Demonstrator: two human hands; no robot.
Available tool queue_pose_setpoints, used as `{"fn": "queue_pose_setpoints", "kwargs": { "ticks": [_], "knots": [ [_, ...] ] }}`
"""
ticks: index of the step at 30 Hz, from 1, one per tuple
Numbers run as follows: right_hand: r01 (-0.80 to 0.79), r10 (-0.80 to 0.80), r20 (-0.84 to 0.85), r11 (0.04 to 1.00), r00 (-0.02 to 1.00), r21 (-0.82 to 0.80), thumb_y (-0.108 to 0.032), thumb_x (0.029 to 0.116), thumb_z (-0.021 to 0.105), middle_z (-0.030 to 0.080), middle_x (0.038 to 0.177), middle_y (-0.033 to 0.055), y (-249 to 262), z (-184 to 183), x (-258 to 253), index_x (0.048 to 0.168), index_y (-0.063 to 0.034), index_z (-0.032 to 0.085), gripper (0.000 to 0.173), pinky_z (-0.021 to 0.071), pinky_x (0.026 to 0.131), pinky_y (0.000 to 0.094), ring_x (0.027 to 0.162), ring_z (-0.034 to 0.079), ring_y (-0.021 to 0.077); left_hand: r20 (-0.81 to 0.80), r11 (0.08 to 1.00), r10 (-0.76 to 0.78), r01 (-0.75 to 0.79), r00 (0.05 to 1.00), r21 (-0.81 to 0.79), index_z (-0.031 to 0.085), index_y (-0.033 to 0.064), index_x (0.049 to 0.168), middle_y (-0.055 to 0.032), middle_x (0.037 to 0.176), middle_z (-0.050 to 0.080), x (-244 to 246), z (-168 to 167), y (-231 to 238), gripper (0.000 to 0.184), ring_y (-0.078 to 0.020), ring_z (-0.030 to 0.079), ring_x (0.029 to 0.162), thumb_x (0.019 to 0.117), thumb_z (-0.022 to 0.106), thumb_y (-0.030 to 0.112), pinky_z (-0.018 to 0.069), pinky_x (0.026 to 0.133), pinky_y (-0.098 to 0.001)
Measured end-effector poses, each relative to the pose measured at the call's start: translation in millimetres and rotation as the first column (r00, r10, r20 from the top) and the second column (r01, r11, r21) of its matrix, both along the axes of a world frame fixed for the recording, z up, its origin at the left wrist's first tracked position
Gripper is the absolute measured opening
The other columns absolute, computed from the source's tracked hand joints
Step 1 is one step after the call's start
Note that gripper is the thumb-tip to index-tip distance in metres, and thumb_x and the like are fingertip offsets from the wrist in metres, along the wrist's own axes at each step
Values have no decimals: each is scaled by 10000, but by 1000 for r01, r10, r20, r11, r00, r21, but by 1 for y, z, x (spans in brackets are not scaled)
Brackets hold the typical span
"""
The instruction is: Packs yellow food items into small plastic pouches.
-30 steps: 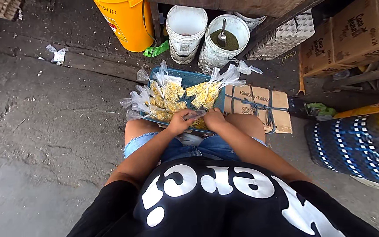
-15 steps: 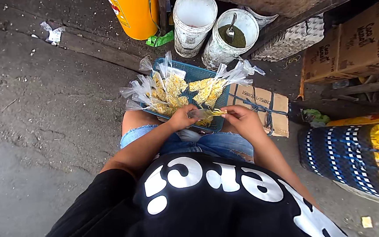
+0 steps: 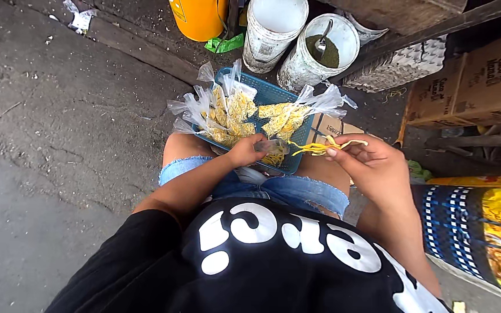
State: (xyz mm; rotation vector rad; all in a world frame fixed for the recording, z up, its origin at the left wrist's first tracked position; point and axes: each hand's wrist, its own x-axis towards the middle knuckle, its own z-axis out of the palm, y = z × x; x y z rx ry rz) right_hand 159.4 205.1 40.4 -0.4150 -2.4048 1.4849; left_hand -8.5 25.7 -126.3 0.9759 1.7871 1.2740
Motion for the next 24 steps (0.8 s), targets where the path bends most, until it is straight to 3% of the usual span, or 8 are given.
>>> {"fn": "queue_pose_setpoints", "kwargs": {
  "ticks": [7,16,19,24],
  "knots": [
    [32,-18,141,994,990,-101,-28,899,695,734,902,-32,-5,-13,-16,1089,-60,676,193,632,744,227,772,724,59,-7,1000,-7,7,1000,-2,662,-25,1131,-175,1093,690,0,1,0,271,-244,681,998,887,760,41,554,916,-442],
    [61,-38,154,987,987,-146,3,898,718,720,896,-4,-23,-22,-34,1082,-47,637,208,635,735,249,758,721,71,-59,999,-15,17,998,37,674,-44,1119,-188,1073,696,-1,-3,1,276,-259,680,1010,870,758,40,547,926,-443],
    [58,-33,187,990,982,-127,-27,899,728,721,880,-1,-29,-29,-36,1075,-62,644,198,622,733,249,745,709,64,-41,999,-16,17,999,36,664,-54,1143,-191,1084,701,-1,-3,1,289,-250,686,1014,881,751,35,548,936,-434],
    [68,-58,228,997,972,-37,-70,902,729,724,899,-3,-29,-32,-31,1060,-71,658,172,601,707,211,739,695,30,57,999,19,-21,998,39,651,-39,1100,-142,994,706,-4,-1,-1,233,-173,681,911,893,743,16,560,857,-376]
  ]
}}
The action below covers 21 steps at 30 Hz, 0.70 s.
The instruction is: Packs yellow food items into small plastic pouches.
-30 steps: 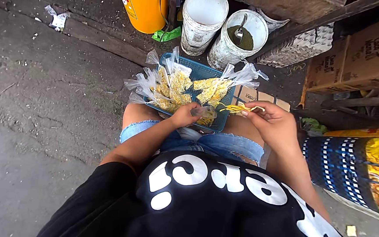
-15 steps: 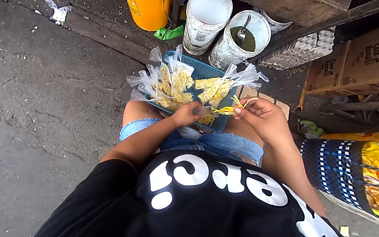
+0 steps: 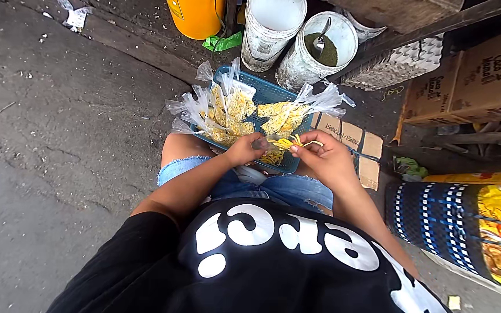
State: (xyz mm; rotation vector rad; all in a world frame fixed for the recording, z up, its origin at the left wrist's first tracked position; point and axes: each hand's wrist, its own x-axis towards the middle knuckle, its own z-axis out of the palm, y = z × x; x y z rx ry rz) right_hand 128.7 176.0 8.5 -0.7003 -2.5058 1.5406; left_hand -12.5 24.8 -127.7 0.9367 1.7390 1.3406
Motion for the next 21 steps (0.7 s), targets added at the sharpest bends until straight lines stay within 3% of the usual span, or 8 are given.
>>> {"fn": "queue_pose_setpoints", "kwargs": {
  "ticks": [2,6,13,18,21],
  "knots": [
    [9,-9,-5,1000,1000,23,-79,906,728,717,918,4,2,2,3,1062,-67,662,170,604,708,214,742,692,31,8,1000,3,-3,1000,2,654,-41,1084,-141,968,702,-1,1,0,213,-168,675,880,898,739,17,559,831,-367],
    [42,-41,-8,999,999,19,-81,921,721,712,830,-15,5,4,2,1064,-72,645,162,587,665,192,685,678,17,-33,1000,-18,18,999,1,656,-42,1040,-142,950,696,0,-1,1,168,-179,666,866,904,730,24,550,817,-377],
    [101,-101,-5,994,995,-29,-56,930,718,692,834,0,5,0,-3,1074,-52,615,178,598,687,216,697,682,36,-39,1000,-5,6,999,20,657,-41,1015,-132,913,684,1,-2,-1,158,-155,650,824,892,737,19,546,780,-345],
    [73,-74,11,995,997,64,-48,925,724,685,1008,69,2,2,-4,1067,-35,652,160,619,759,289,812,701,97,-62,1000,-8,9,998,14,671,-55,1057,-165,987,690,2,-4,0,197,-189,673,890,892,741,27,558,848,-369],
    [-50,55,-17,969,998,242,-14,919,676,680,1086,116,2,-3,-3,1046,-25,708,132,605,795,304,904,690,136,-81,1000,-11,12,997,18,674,-54,1043,-164,986,687,3,-4,1,190,-192,669,889,883,743,23,557,838,-378]
  ]
}}
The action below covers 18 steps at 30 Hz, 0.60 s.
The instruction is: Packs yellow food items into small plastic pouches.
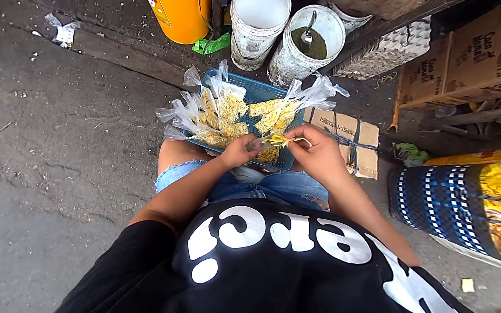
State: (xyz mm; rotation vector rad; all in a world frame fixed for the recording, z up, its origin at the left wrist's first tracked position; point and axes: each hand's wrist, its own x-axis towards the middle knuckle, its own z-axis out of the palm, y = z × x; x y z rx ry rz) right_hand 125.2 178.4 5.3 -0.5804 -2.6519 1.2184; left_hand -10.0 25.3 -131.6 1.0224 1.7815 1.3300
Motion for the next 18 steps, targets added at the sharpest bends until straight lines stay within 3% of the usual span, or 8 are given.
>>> {"fn": "queue_pose_setpoints", "kwargs": {
  "ticks": [4,8,13,16,18],
  "knots": [
    [-158,162,-8,970,987,186,0,938,631,715,1118,125,-2,-7,-1,1000,-37,737,129,578,890,391,1046,690,218,9,1000,-3,3,1000,-2,673,-49,1038,-153,976,684,-1,1,-1,185,-177,662,883,882,742,24,555,828,-363],
    [-192,195,-1,969,981,152,8,921,638,744,1076,82,-3,-14,-6,977,-76,775,170,541,939,417,1072,672,237,21,1000,-22,22,1000,-8,670,-51,1102,-166,1033,691,-1,0,-1,267,-194,673,935,859,758,13,558,863,-385],
    [-185,189,32,978,982,-95,-2,917,680,715,1113,71,-5,-19,-14,1024,-67,750,143,589,872,314,1005,686,129,27,999,-38,39,999,-33,683,-33,1165,-163,1106,698,-1,0,0,338,-196,678,983,849,779,36,553,901,-398],
    [-214,220,33,968,975,-129,-66,916,720,682,1087,66,-4,-19,-12,1070,-68,730,154,560,730,263,832,640,94,21,999,-38,39,999,-11,686,-42,1144,-172,1100,701,-2,-3,-1,307,-205,683,979,846,749,-7,558,899,-402],
    [-204,213,38,967,976,-154,-57,912,710,677,1085,57,-3,-16,-11,1091,-72,724,180,556,718,244,821,634,80,18,1000,-30,30,999,-8,693,-41,1139,-167,1085,712,-2,-3,0,290,-196,692,964,859,753,8,564,891,-397]
  ]
}}
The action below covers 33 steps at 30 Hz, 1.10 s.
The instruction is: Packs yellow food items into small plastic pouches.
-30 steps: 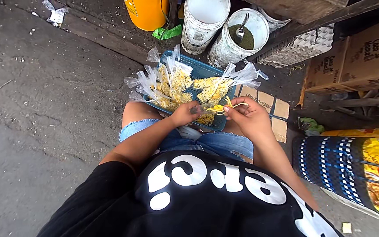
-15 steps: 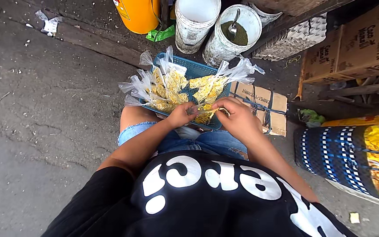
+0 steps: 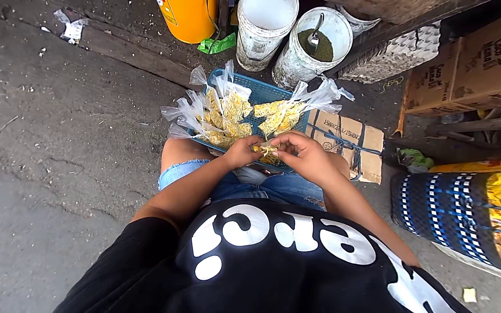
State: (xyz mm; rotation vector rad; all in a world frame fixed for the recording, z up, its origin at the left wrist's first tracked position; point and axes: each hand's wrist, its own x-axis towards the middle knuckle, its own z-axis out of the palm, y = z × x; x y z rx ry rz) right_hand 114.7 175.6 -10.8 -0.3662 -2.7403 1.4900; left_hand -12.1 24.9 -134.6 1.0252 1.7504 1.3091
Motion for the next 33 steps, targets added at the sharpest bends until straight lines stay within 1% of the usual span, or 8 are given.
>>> {"fn": "queue_pose_setpoints", "kwargs": {
  "ticks": [5,10,14,18,24,26,30,33],
  "knots": [
    [61,-56,-93,997,994,51,-124,919,724,673,1119,61,1,0,7,1097,-67,722,187,541,712,226,852,630,76,6,999,9,-9,1000,-35,683,-30,1128,-151,998,714,0,3,1,283,-188,690,891,865,767,36,567,843,-402],
    [9,6,-77,981,997,192,-200,881,799,614,1321,148,0,-6,10,1214,-65,707,371,572,853,352,1113,639,222,26,1000,13,-12,1000,-28,675,-35,1121,-148,995,710,0,5,0,287,-177,688,888,871,779,58,568,838,-392],
    [64,-31,-151,973,988,220,-86,942,694,696,1136,127,-4,-9,10,1040,-39,746,121,603,809,313,937,696,170,5,1000,17,-17,1000,11,681,-40,1112,-150,987,718,0,2,0,294,-174,695,882,853,788,48,574,835,-385],
    [115,-81,-163,970,983,213,-69,951,667,701,1031,93,-1,2,11,1006,-35,730,90,590,780,273,858,680,116,22,1000,18,-18,1000,-11,681,-31,1121,-150,1008,716,0,3,1,292,-176,696,896,859,786,41,573,850,-381],
    [142,-65,-336,967,940,210,-115,951,678,692,1019,55,10,38,22,1041,-28,704,128,580,810,208,883,665,46,26,1000,22,-23,999,3,677,-37,1127,-150,1006,723,2,3,-1,310,-162,703,897,848,793,33,580,850,-364],
    [147,-55,-315,950,947,275,-129,950,676,692,990,63,11,42,21,1042,-34,706,135,574,790,211,856,663,61,32,1000,17,-17,999,-7,677,-33,1127,-147,1014,720,2,4,0,309,-160,698,904,851,794,41,574,856,-361],
    [65,-21,-138,946,990,318,-62,945,684,703,1040,138,2,27,11,1087,-9,709,153,608,793,353,860,702,195,39,1000,12,-11,999,-19,677,-23,1132,-137,1022,722,1,4,1,318,-151,700,917,855,805,66,575,871,-360],
    [17,12,-120,971,993,238,-105,952,691,694,1149,115,-5,17,8,1164,-40,708,222,615,816,303,930,709,145,44,1000,25,-25,999,-8,683,-23,1115,-129,1011,716,2,4,0,306,-136,690,896,848,807,61,573,851,-344]
  ]
}}
